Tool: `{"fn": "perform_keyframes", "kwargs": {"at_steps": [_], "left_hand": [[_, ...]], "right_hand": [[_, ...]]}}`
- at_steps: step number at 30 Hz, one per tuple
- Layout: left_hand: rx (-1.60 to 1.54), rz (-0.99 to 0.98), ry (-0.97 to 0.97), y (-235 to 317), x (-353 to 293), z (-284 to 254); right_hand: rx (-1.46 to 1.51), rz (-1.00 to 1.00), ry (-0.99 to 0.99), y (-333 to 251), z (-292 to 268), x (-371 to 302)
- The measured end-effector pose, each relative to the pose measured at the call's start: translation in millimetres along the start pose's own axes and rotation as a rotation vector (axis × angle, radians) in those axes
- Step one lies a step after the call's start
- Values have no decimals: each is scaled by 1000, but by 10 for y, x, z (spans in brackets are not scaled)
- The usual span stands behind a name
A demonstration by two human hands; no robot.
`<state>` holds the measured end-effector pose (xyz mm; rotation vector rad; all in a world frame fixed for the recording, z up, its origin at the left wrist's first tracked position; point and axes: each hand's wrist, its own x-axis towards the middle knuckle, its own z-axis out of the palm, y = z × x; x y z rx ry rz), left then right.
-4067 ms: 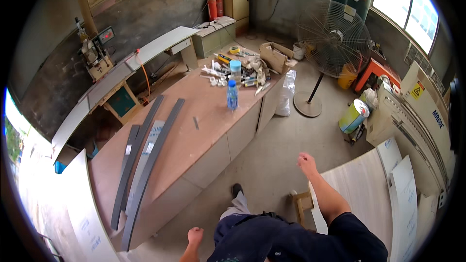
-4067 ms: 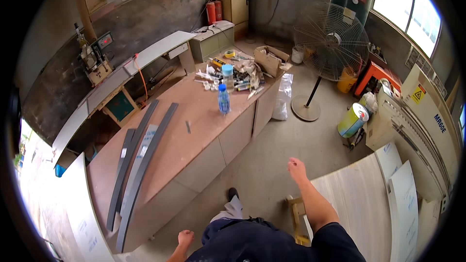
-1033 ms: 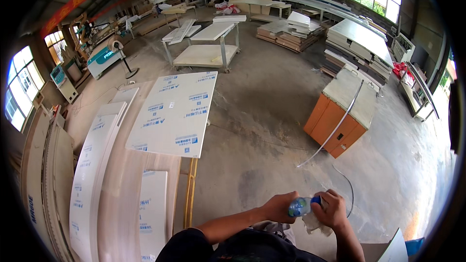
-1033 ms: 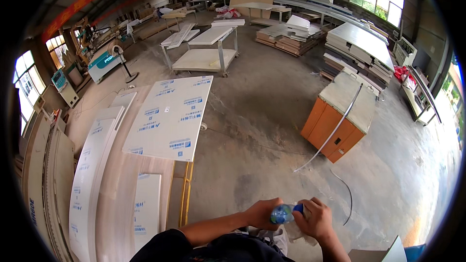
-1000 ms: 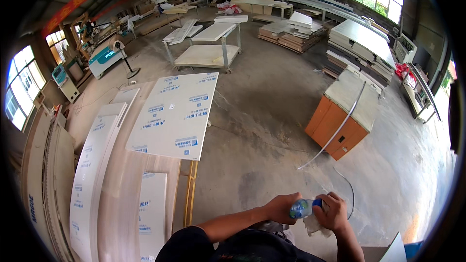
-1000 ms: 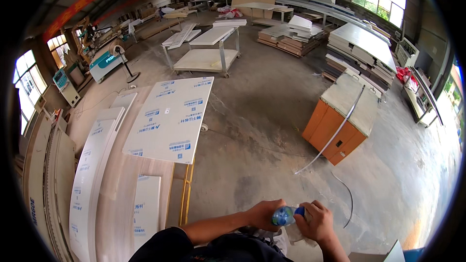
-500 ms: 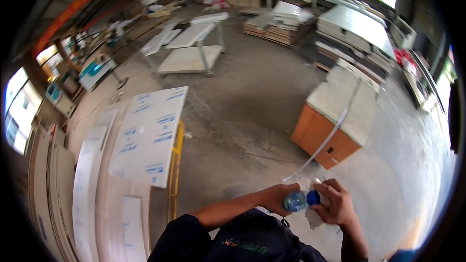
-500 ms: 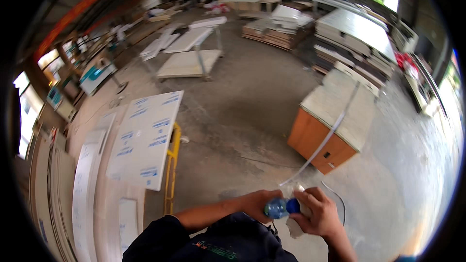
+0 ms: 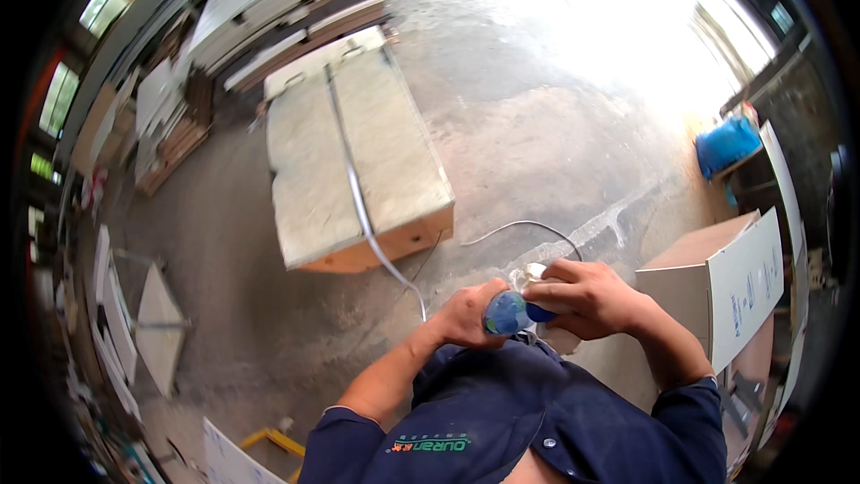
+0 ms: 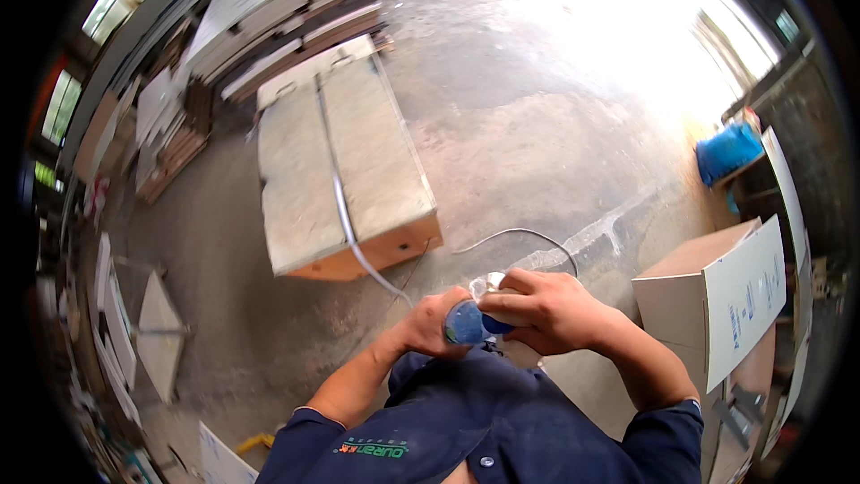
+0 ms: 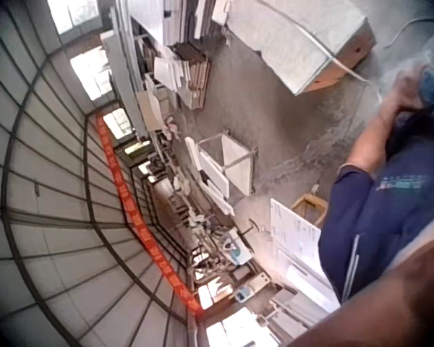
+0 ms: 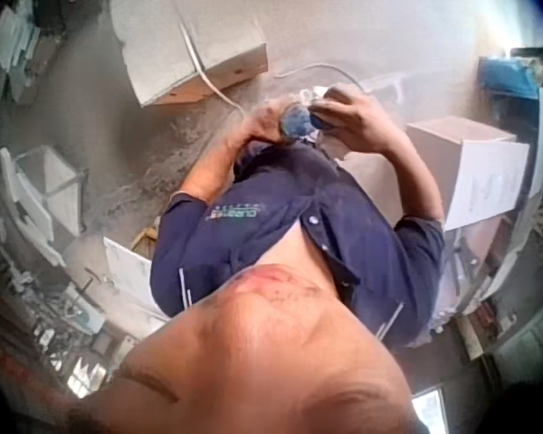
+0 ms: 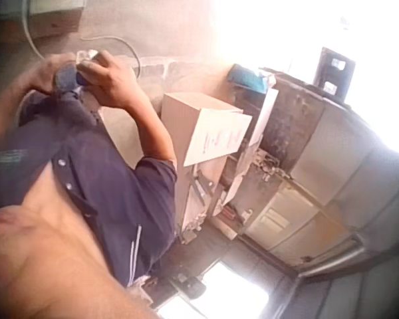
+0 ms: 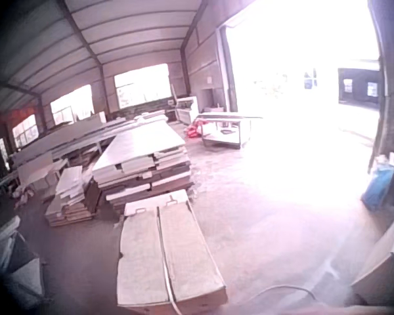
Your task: The person peels a protective plastic film from large panels by hand and wipes the surface using a cloth and liquid from a plastic bottle.
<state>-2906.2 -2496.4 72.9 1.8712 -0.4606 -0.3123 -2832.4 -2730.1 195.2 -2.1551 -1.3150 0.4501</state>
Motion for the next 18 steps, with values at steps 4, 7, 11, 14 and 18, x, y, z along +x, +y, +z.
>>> {"fn": "perform_keyframes", "kwargs": {"at_steps": [4, 7, 11, 14, 18], "left_hand": [[-23, 43, -289, -158, 1240, -380], [-145, 87, -367, -392, 2134, -593], [-111, 26, -312, -526, 3236, -980], [-147, -44, -172, -465, 3941, -1339], [-90, -46, 1, -581, 4898, -1969]], "right_hand": [[73, 115, 177, 790, -402, -13], [89, 115, 272, 1494, -730, 182], [172, 125, 277, 2446, -1472, 682], [185, 132, 224, 3128, -2193, 1166], [12, 219, 182, 3811, -2942, 1971]]}}
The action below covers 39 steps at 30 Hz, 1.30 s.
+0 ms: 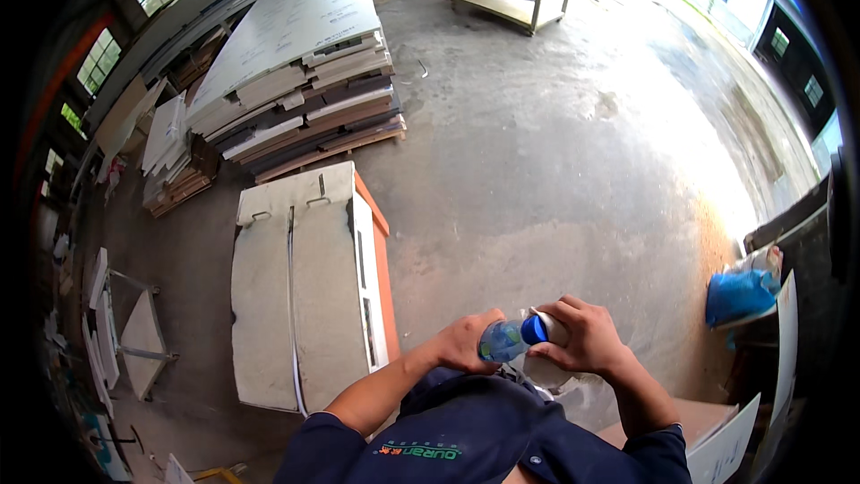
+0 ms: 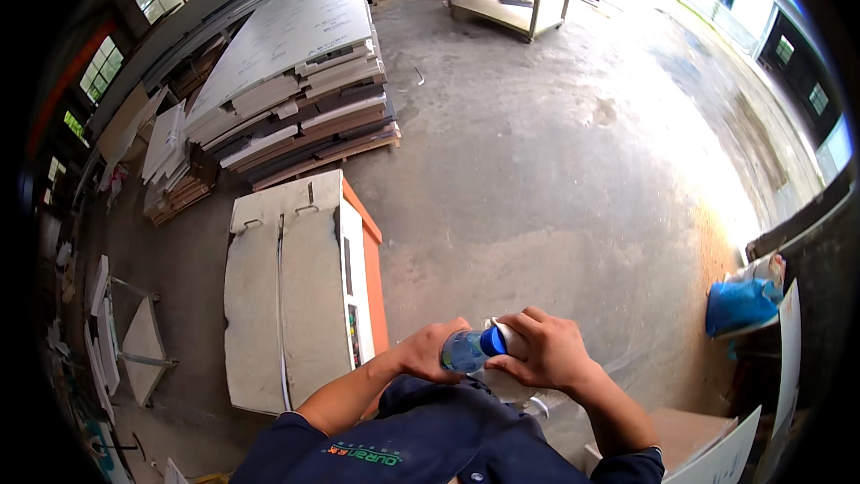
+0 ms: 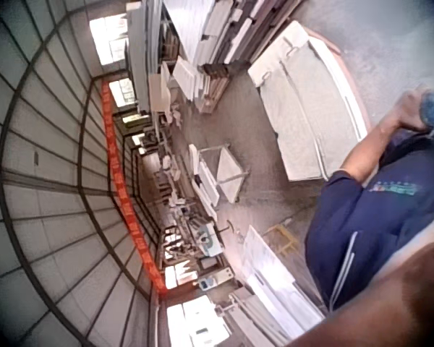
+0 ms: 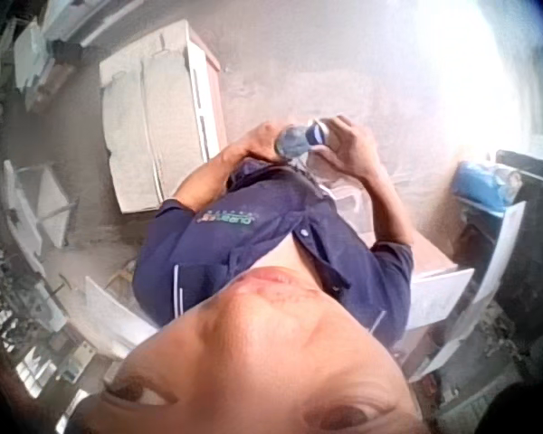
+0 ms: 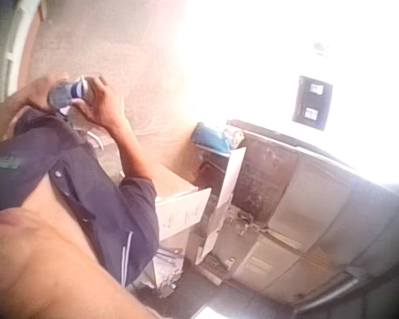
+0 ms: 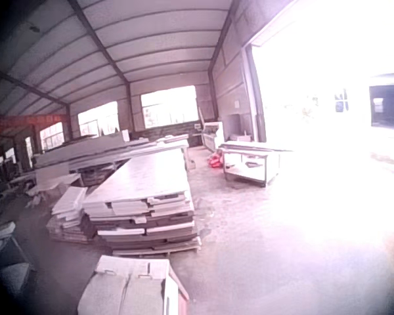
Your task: The person peels a protective plastic film from large panels by hand and wipes the surface using a cloth and liquid from a plastic bottle.
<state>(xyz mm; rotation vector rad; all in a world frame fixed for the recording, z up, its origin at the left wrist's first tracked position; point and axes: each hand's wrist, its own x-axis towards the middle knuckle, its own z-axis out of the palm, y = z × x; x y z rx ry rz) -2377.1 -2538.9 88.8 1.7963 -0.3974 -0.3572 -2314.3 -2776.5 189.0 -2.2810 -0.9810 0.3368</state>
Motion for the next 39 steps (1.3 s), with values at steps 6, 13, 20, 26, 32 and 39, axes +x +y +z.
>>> {"fn": "perform_keyframes", "kwargs": {"at_steps": [6, 13, 20, 26, 32, 39], "left_hand": [[2, 52, 54, -419, 1509, -910], [-108, 83, -165, -511, 3319, -2256], [-133, 123, -190, -826, 5009, -3790], [-97, 128, 192, -1058, 6056, -5156], [-337, 128, 522, -1311, 6822, -6475], [-243, 210, 626, -2163, 8042, -8214]], "right_hand": [[16, -133, -77, 1005, -692, 1528], [244, -192, -172, 1952, -1684, 3159], [629, -122, 348, 3353, -2198, 4808], [430, -128, 138, 4137, -2454, 7064], [-150, -440, 128, 3966, -2526, 9357], [-228, -494, 81, 4513, -2449, 11513]]}}
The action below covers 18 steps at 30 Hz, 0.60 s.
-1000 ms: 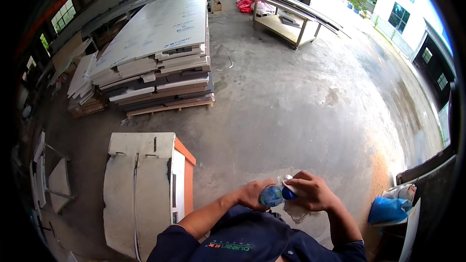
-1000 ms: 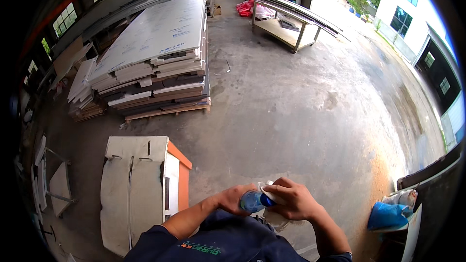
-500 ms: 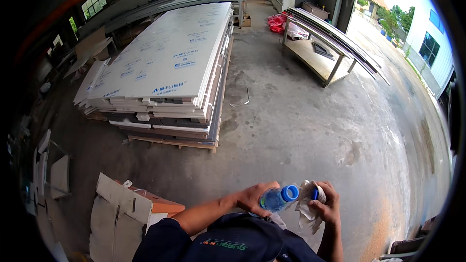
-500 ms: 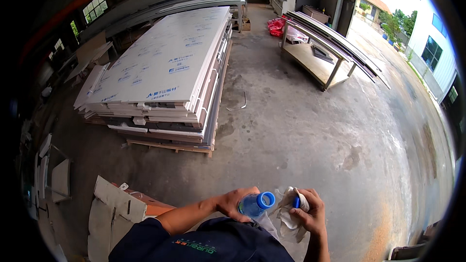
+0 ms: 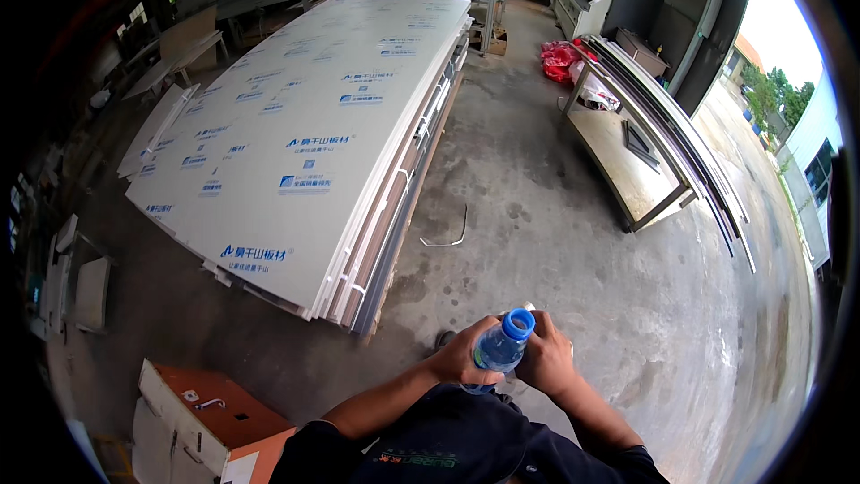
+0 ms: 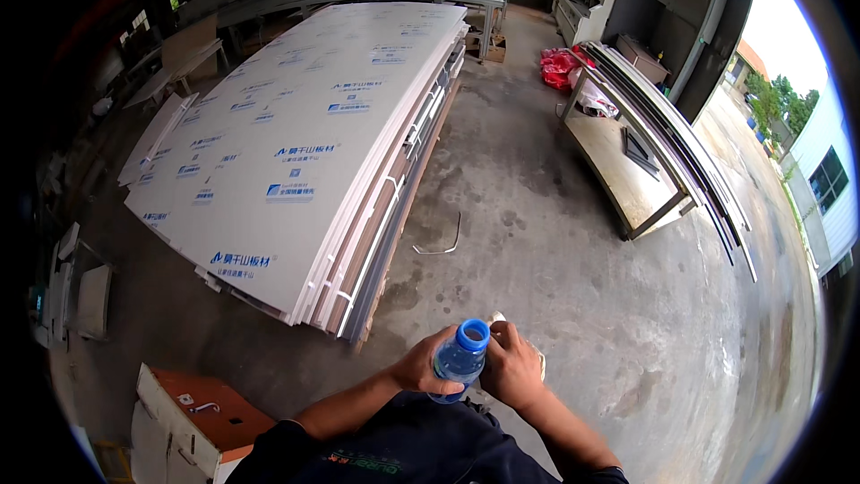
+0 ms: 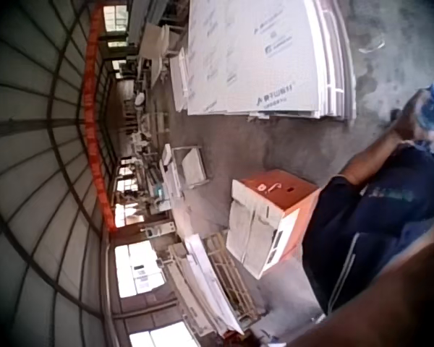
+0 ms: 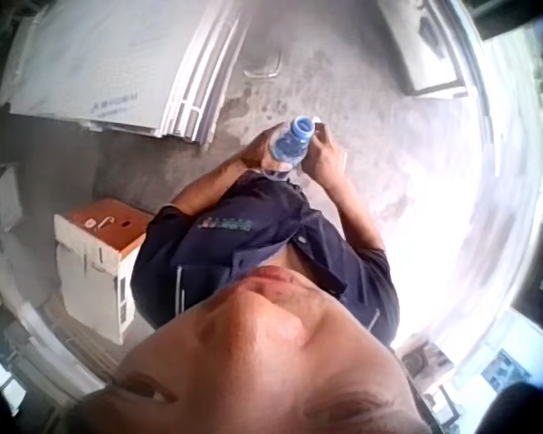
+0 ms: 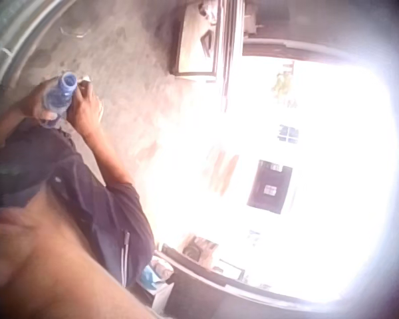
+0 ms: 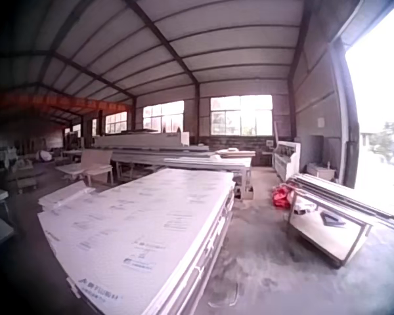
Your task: The person peels a protective plastic film from large panels by hand and wipes the surface using a cloth and liquid from a plastic bottle.
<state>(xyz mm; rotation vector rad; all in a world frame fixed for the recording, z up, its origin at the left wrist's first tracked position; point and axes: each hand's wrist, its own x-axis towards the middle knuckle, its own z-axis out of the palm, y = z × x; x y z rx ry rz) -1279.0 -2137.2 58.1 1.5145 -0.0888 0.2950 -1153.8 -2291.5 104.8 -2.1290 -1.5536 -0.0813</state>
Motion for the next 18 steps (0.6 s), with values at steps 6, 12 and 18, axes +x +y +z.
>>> {"fn": "perform_keyframes", "kwargs": {"at_steps": [6, 12, 18], "left_hand": [[-28, -93, -140, -249, 1697, -907], [73, 28, -110, -528, 3232, -1933], [-33, -32, -99, -756, 4593, -3038]], "right_hand": [[154, 158, -78, 1068, -116, 1288], [655, 272, 177, 2336, 167, 2477], [1013, 50, 69, 3467, 679, 4452]]}}
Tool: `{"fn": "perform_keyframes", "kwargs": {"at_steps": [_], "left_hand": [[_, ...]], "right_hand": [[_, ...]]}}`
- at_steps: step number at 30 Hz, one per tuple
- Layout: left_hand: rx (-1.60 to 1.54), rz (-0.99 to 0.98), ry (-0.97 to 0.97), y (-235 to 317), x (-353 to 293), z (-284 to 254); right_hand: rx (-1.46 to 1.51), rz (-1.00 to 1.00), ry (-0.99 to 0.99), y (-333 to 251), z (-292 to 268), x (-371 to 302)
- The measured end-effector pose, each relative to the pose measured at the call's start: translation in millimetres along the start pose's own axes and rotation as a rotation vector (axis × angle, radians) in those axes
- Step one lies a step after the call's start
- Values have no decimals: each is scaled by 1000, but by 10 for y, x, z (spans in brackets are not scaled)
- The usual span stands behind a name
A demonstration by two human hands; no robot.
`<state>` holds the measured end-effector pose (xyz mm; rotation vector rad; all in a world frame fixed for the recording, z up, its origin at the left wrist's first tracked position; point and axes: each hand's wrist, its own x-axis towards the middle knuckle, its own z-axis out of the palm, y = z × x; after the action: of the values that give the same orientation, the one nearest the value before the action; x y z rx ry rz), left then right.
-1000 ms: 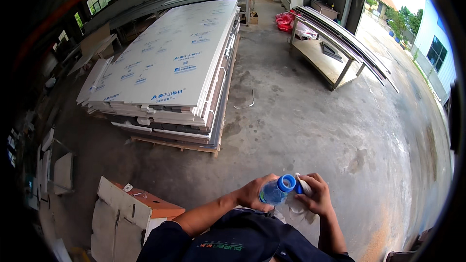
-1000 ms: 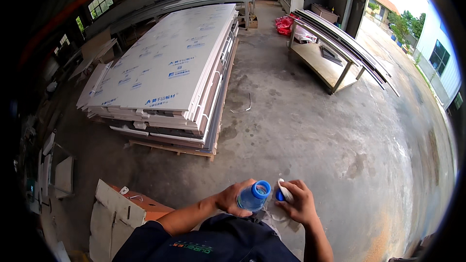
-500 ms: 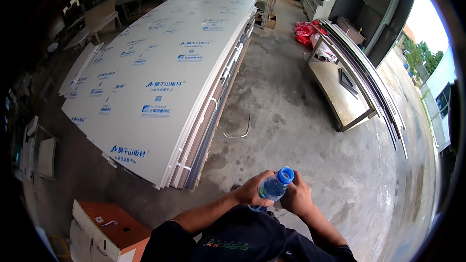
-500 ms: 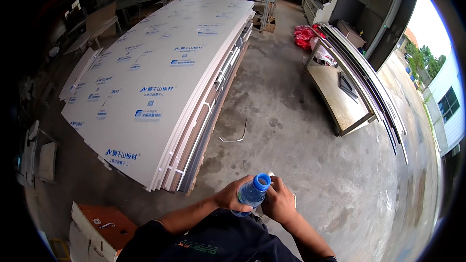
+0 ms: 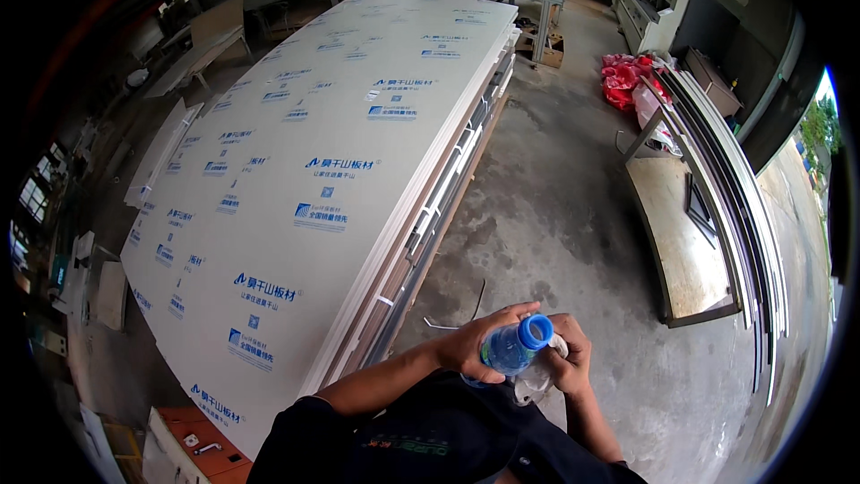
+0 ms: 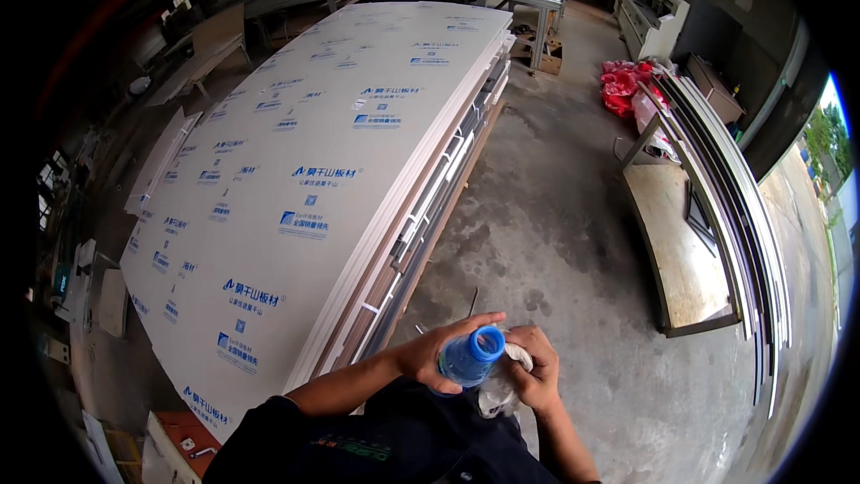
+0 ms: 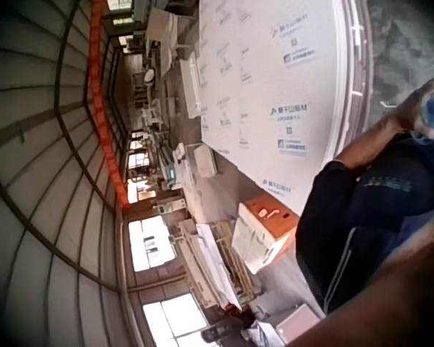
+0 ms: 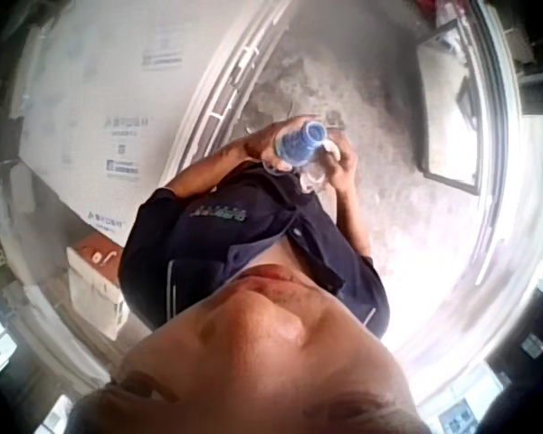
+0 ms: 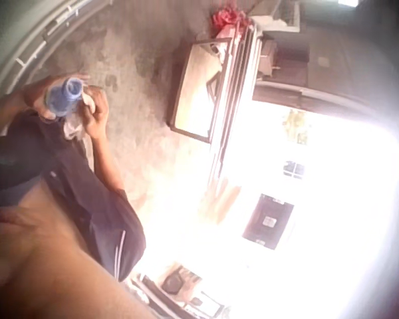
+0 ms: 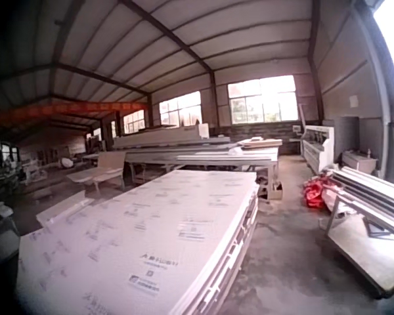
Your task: The person peels a protective plastic film from large panels by hand and wipes the surface using a cloth and liquid from a plastic bottle.
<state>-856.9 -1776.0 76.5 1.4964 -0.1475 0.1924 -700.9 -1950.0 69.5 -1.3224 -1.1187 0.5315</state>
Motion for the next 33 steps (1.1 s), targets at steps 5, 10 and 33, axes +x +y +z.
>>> {"fn": "perform_keyframes", "kwargs": {"at_steps": [5, 10, 33], "left_hand": [[329, 105, 218, 96, 781, -1066], [199, 170, 483, -240, 1512, -2143], [735, -73, 2345, -1367, 3541, -4972]], "right_hand": [[54, -112, -254, 323, -73, 1917], [24, -90, -403, 952, -147, 3446], [-220, -82, -1035, 3736, 1228, 10369]]}}
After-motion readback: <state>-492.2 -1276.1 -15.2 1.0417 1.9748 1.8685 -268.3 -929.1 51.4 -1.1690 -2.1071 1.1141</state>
